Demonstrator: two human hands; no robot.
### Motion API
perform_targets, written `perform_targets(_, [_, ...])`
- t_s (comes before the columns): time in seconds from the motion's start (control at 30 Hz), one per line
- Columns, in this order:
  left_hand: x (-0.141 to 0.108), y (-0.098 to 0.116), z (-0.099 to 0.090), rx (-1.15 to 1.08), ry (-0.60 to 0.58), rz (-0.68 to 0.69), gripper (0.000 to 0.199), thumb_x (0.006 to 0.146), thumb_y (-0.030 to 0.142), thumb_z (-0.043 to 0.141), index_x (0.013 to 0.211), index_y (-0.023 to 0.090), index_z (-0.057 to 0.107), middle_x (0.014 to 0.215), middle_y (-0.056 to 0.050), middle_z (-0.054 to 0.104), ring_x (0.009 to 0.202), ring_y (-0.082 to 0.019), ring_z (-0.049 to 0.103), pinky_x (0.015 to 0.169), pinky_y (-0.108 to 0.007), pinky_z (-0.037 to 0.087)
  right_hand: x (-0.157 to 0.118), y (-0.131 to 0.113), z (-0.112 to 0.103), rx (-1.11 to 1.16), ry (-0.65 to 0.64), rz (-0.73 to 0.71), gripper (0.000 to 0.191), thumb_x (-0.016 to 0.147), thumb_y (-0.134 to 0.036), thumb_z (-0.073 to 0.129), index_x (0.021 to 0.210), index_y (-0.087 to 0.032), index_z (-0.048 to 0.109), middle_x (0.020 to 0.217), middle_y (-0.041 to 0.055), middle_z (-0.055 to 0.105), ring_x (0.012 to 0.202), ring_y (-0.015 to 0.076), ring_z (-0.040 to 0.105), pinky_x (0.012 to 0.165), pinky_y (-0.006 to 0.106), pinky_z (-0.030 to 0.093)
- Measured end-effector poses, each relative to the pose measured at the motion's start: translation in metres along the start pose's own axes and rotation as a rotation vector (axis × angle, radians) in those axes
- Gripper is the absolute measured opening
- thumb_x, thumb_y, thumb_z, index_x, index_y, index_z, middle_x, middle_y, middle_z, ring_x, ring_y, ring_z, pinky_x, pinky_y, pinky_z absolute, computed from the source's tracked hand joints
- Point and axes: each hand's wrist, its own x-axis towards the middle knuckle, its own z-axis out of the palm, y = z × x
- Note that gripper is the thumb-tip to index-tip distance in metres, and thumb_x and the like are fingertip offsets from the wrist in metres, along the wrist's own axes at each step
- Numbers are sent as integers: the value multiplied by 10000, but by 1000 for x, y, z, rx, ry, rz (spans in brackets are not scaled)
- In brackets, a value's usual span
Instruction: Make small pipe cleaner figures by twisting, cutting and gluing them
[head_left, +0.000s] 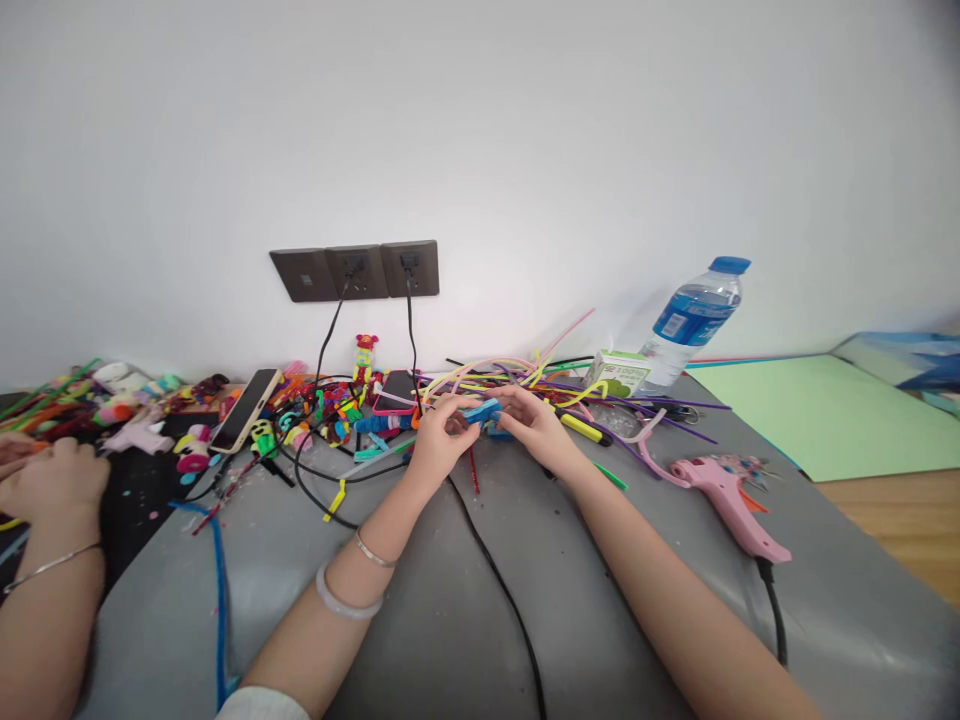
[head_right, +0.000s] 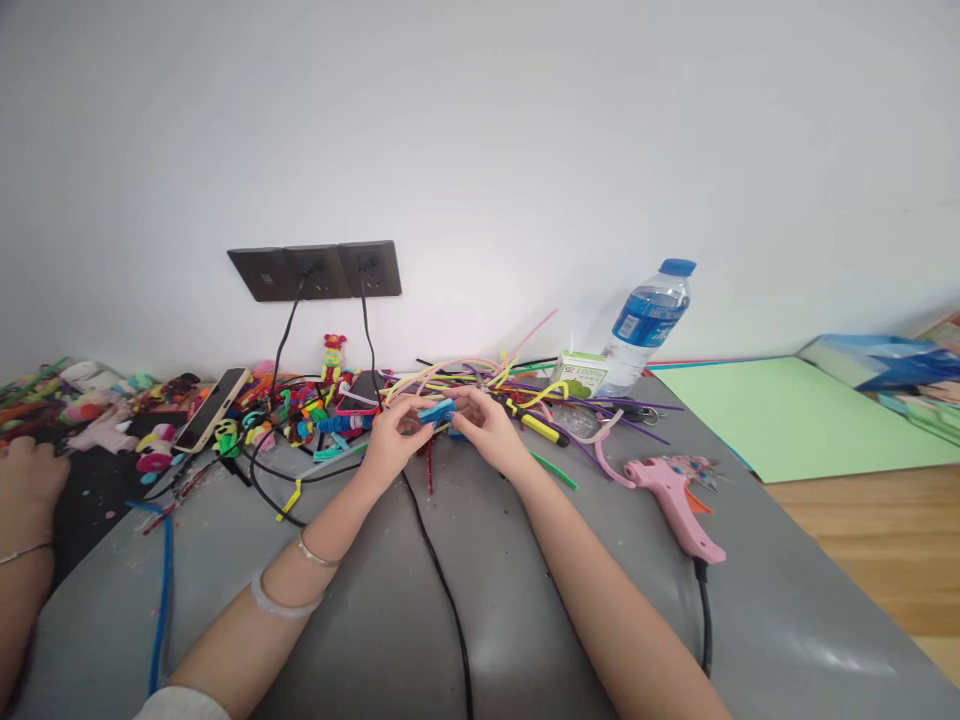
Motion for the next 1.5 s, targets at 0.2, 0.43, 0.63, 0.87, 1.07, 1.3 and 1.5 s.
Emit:
perform_targets(0.2, [0, 0, 0, -17, 14, 5, 257, 753, 139, 631, 990, 212, 699, 1054, -66, 670, 826, -165, 644, 640, -249, 535, 0, -1, 1, 0, 11, -16, 278, 829, -413, 662, 1018, -217, 607, 910, 44, 662, 789, 179, 620, 712, 321, 524])
perform_targets(0.43, [-2, 0, 2, -98, 96, -58, 264, 781, 192, 647, 1043, 227, 650, 1057, -54, 684, 829, -169, 654, 683, -270, 551, 1, 3, 1, 40, -9, 35, 296, 817, -468, 673, 961, -219, 601, 894, 49, 696, 815, 200, 659, 724, 346, 560])
perform_targets(0.63, [-2, -2, -1, -33, 93, -12, 235, 810, 213, 635, 1041, 224, 675, 1083, -65, 678, 812, -166, 659, 692, -287, 568, 1, 5, 1, 58, -8, 71, 343, 798, -497, 689, 953, -204, 606, 886, 56, 718, 797, 197, 673, 739, 349, 558])
perform_targets(0.87, [0, -9, -2, -20, 102, 43, 187, 806, 232, 657, 986, 220, 707, 1019, -62, 687, 841, -177, 663, 684, -287, 577, 1, 4, 0, 57, -21, 91, 357, 790, -507, 698, 944, -193, 624, 838, 51, 721, 753, 190, 678, 748, 358, 563])
perform_targets(1.07, [1, -9, -2, -13, 102, 47, 160, 791, 235, 677, 945, 216, 716, 996, -61, 696, 846, -183, 669, 680, -291, 583, 1, 4, 0, 53, -13, 90, 365, 782, -512, 705, 934, -190, 627, 839, 61, 732, 754, 198, 684, 747, 371, 567])
perform_targets(1.3, [1, -8, -2, -15, 91, 36, 154, 774, 197, 666, 923, 202, 706, 981, -70, 690, 844, -189, 673, 669, -291, 585, 1, 7, -1, 59, 8, 94, 336, 772, -469, 723, 933, -189, 630, 800, 45, 719, 731, 186, 673, 745, 363, 567])
perform_targets(1.5, [1, -8, -3, 25, 70, 32, 153, 790, 177, 634, 922, 208, 704, 993, -65, 681, 848, -182, 671, 669, -275, 583, 1, 7, -2, 57, 18, 96, 317, 770, -443, 730, 937, -194, 625, 804, 37, 705, 742, 188, 666, 743, 363, 567])
